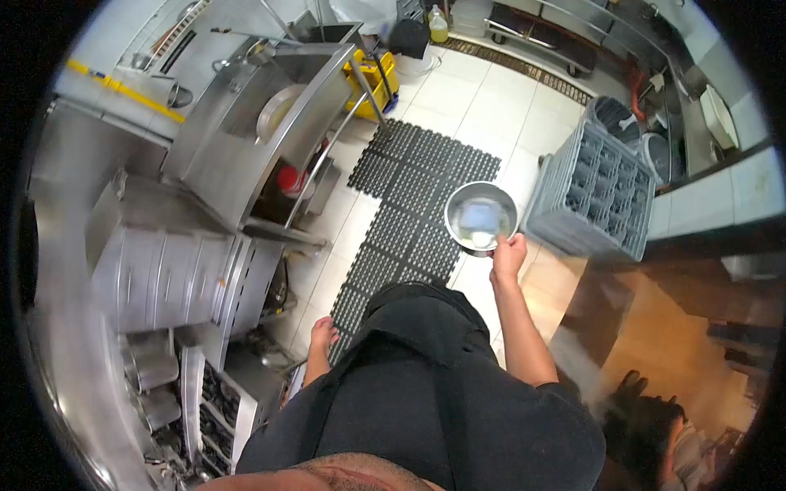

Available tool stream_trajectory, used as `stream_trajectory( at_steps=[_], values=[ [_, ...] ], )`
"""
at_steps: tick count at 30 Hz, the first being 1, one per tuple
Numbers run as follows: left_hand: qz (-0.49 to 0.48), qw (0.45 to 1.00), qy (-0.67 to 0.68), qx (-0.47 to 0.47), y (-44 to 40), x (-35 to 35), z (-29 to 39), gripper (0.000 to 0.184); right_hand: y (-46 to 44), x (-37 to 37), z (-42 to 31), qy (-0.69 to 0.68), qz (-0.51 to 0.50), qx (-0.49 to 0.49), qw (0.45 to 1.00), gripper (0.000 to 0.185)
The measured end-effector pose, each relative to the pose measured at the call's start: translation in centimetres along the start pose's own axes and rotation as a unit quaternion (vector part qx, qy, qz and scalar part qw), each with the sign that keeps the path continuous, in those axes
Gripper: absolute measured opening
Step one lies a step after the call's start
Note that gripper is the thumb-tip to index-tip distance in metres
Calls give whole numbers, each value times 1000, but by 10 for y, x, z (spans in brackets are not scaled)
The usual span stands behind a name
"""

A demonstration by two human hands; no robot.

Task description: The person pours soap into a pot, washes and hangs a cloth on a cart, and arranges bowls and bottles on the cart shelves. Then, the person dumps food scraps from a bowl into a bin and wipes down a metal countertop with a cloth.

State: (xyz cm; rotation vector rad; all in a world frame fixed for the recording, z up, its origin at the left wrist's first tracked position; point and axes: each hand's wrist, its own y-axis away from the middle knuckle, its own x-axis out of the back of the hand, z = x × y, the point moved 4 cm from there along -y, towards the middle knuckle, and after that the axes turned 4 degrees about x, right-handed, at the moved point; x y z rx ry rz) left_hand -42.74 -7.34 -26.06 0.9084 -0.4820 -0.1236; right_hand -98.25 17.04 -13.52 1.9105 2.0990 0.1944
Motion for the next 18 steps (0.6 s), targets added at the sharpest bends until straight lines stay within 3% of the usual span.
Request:
stream_trajectory(
  at_steps=[3, 5, 8, 11, 14, 18],
  values=[
    [-19, 997, 74, -16, -45, -59, 90, 23, -77, -84, -37, -15, -26, 8, 1000, 24],
    [-30, 998, 55, -32, -70, -108, 165, 25, -129, -126, -50, -3, -29, -17, 999, 23],
    [-69, 984, 12, -163, -114, -192, 312, 36, -206, -189, -76, 3, -59, -8, 998, 22],
    [-125, 970, -4, -210, -145, -289, 471, 39, -294, -243, -103, 13, -48, 5, 999, 21],
    [-170, 956, -58, -232, -176, -385, 597, 39, -370, -271, -140, 62, -21, 12, 998, 21],
    [-196, 913, -195, -300, -232, -501, 718, 39, -477, -295, -185, 8, 41, 34, 999, 24]
  ],
)
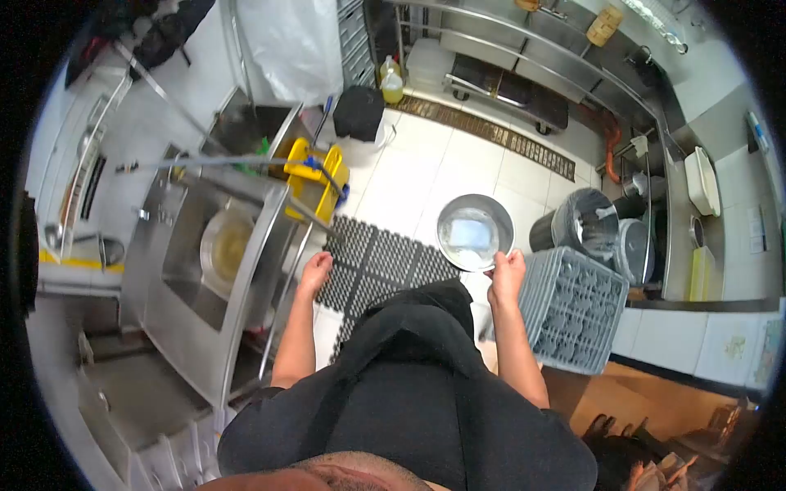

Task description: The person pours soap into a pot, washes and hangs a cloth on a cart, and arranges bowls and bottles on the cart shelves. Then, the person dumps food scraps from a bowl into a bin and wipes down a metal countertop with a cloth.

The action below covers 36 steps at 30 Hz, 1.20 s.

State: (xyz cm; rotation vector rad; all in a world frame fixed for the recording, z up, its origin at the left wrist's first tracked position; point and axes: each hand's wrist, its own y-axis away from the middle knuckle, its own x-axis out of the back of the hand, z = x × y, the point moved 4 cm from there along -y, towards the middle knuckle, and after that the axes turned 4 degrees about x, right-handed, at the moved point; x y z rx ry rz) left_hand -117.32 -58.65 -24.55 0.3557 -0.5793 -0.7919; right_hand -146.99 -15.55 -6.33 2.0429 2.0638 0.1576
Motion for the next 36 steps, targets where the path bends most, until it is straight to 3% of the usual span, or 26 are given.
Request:
stream_trajectory(
  at_steps=[1, 4, 6, 7, 8, 9, 10, 11, 12, 16, 18, 20, 22, 23, 25, 26, 27, 29, 31, 32, 35, 36],
  values=[
    [-7, 998, -40, -38, -34, -7, 14, 39, -30, -11, -6, -10, 7, 0, 1000, 24],
    [-12, 998, -10, 69, -96, -33, 55, 42, -131, -42, -7, -29, 20, -2, 999, 25],
    [9, 996, -72, 49, -173, -38, -15, 40, -197, -69, -12, -31, 23, -16, 999, 24],
    [63, 990, -24, 124, -164, -48, -6, 18, -233, -84, -16, -35, 26, -20, 999, 24],
    [80, 969, 76, 220, -148, -63, -7, 21, -265, -97, -24, 3, 23, 18, 1000, 21],
    [-5, 938, 24, 346, -132, -72, 1, 26, -283, -98, -23, -3, 14, -12, 1000, 20],
    [-86, 916, 7, 392, -138, -80, -33, 26, -318, -116, -30, -17, -3, -26, 999, 19],
    [-55, 902, 50, 426, -124, -95, -29, 27, -351, -139, -35, -32, -24, -41, 998, 19],
    [-100, 916, -72, 382, -114, -108, -13, 26, -375, -162, -51, -18, -26, -49, 998, 18],
    [23, 861, 109, 497, -109, -146, 13, 23, -480, -247, -68, 2, -115, -29, 993, 19],
    [-18, 939, 11, 343, -158, -144, 53, 21, -526, -294, -71, 28, -148, -50, 987, 16],
    [39, 903, 157, 398, -229, -145, 110, 18, -570, -345, -72, 55, -170, -46, 983, 14],
    [95, 904, 339, 241, -324, -144, 164, 19, -604, -398, -72, 64, -213, -28, 975, 15],
    [158, 920, 292, 207, -376, -143, 210, 23, -622, -423, -76, 71, -233, -14, 970, 15],
    [131, 961, 228, 92, -485, -137, 284, 37, -664, -474, -66, 153, -253, 6, 955, 18],
    [179, 968, 173, 27, -497, -131, 388, 44, -672, -492, -62, 138, -275, -11, 952, 20],
    [118, 950, 287, 26, -537, -140, 423, 51, -684, -520, -65, 116, -298, -18, 947, 22],
    [59, 957, 283, -7, -578, -140, 537, 52, -707, -570, -73, 141, -354, -4, 925, 23],
    [27, 981, 192, 2, -620, -142, 595, 48, -730, -617, -81, 149, -401, -24, 904, 26],
    [58, 985, 160, 31, -637, -144, 615, 35, -744, -639, -75, 155, -427, -39, 890, 26],
    [165, 986, 7, -9, -705, -140, 599, 24, -786, -702, -56, 139, -527, -91, 833, 27],
    [193, 979, 59, -28, -713, -139, 605, 12, -806, -721, -34, 141, -564, -91, 808, 26]
  ],
)
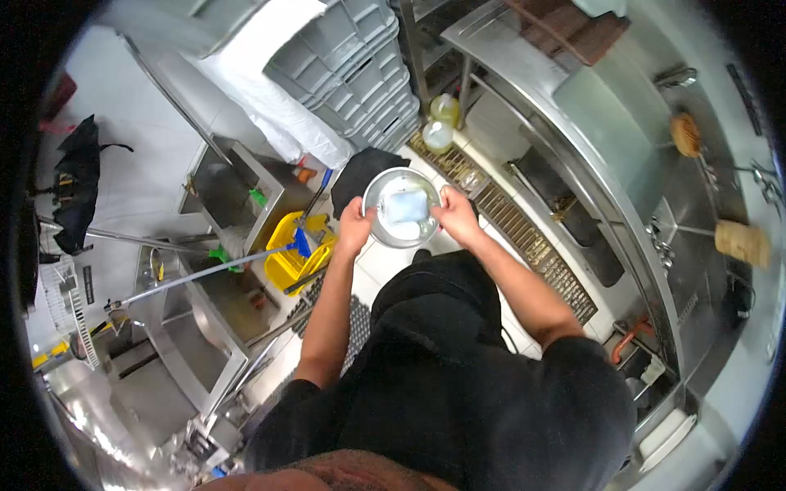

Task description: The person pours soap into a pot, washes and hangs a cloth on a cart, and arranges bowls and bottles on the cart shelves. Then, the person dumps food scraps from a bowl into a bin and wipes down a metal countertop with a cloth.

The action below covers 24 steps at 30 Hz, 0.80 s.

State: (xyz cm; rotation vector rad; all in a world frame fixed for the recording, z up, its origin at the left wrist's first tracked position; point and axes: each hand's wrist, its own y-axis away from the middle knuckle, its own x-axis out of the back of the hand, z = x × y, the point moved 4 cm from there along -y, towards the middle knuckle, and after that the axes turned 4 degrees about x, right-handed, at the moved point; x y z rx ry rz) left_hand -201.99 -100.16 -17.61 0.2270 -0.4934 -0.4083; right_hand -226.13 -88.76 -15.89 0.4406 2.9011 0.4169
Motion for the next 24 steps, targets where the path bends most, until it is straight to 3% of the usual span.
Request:
stream_trajectory(
  at_steps=[3, 4, 6, 9, 11, 13, 16, 20, 23, 24],
  values=[
    [98, 993, -3, 62, -9, -7, 1, 6, -85, 16, 29, 13, -160, -21, 987, 22],
    [136, 987, 34, 81, -13, -11, -14, 5, -110, 20, 43, -19, -208, -81, 975, 20],
    [218, 965, 88, 114, -9, -29, -29, 11, -163, 34, 62, -27, -289, -163, 943, 35],
    [252, 942, 95, 199, 2, -45, -62, 12, -272, 76, 165, 62, -179, -260, 947, 44],
    [276, 923, 156, 219, 9, -62, -78, 15, -351, 110, 265, 194, -177, -258, 930, 44],
    [298, 889, 276, 210, 10, -86, -91, 19, -412, 127, 314, 258, -166, -206, 929, 43],
    [309, 864, 317, 239, 6, -116, -101, 21, -467, 134, 381, 153, -59, -305, 938, 54],
    [302, 840, 351, 284, 26, -149, -155, 33, -496, 114, 433, 47, 128, -341, 930, 53],
    [300, 854, 331, 265, 16, -153, -151, 32, -551, 119, 510, 189, 97, -313, 926, 57],
    [307, 857, 319, 264, 13, -153, -150, 20, -559, 119, 526, 116, 155, -322, 927, 60]
  ],
)
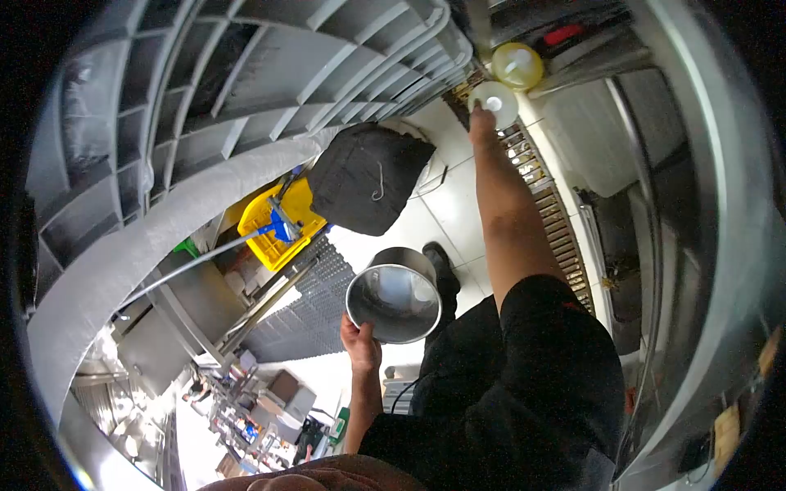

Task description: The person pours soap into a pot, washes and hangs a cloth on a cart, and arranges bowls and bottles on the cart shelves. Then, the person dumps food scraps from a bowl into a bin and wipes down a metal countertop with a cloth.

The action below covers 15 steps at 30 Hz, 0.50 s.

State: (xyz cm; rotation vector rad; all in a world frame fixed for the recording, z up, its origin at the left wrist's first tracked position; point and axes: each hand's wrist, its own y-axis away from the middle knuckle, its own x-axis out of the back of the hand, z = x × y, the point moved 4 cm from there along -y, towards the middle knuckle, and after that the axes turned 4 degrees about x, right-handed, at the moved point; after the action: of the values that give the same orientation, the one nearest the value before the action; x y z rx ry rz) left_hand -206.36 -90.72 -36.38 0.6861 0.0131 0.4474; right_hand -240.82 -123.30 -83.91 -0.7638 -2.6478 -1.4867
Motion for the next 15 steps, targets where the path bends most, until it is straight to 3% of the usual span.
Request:
stream_trajectory(
  at_steps=[1, 3, 4, 6, 7, 9, 11, 13, 15],
  values=[
    [8, 1000, 3, 1, -1, 2, 1, 20, -13, -6, 5, -85, 30, -28, 996, 63],
    [16, 1000, 10, 6, 1, 3, 5, 22, 68, 5, -44, -128, 74, -4, 989, 62],
    [23, 999, 19, 14, 4, 4, 9, 26, 64, 9, -42, 26, 56, 28, 998, 59],
    [35, 998, 38, 26, 10, 5, 19, 34, 52, 26, -15, 126, 108, 118, 979, 55],
    [39, 998, 40, 27, 16, 4, 30, 34, 58, 41, 2, 69, 180, 173, 966, 53],
    [40, 998, 53, 23, 26, -4, 49, 34, 60, 83, 42, 180, 148, 184, 955, 54],
    [28, 999, 44, 11, 36, 0, 58, 34, 119, 128, 37, 201, 105, 298, 927, 52],
    [12, 999, 42, 5, 46, 9, 62, 34, 179, 160, 42, 88, 42, 231, 968, 52],
    [-16, 998, 59, -6, 51, 10, 70, 34, 239, 200, 41, 179, 45, 294, 938, 52]
  ],
)
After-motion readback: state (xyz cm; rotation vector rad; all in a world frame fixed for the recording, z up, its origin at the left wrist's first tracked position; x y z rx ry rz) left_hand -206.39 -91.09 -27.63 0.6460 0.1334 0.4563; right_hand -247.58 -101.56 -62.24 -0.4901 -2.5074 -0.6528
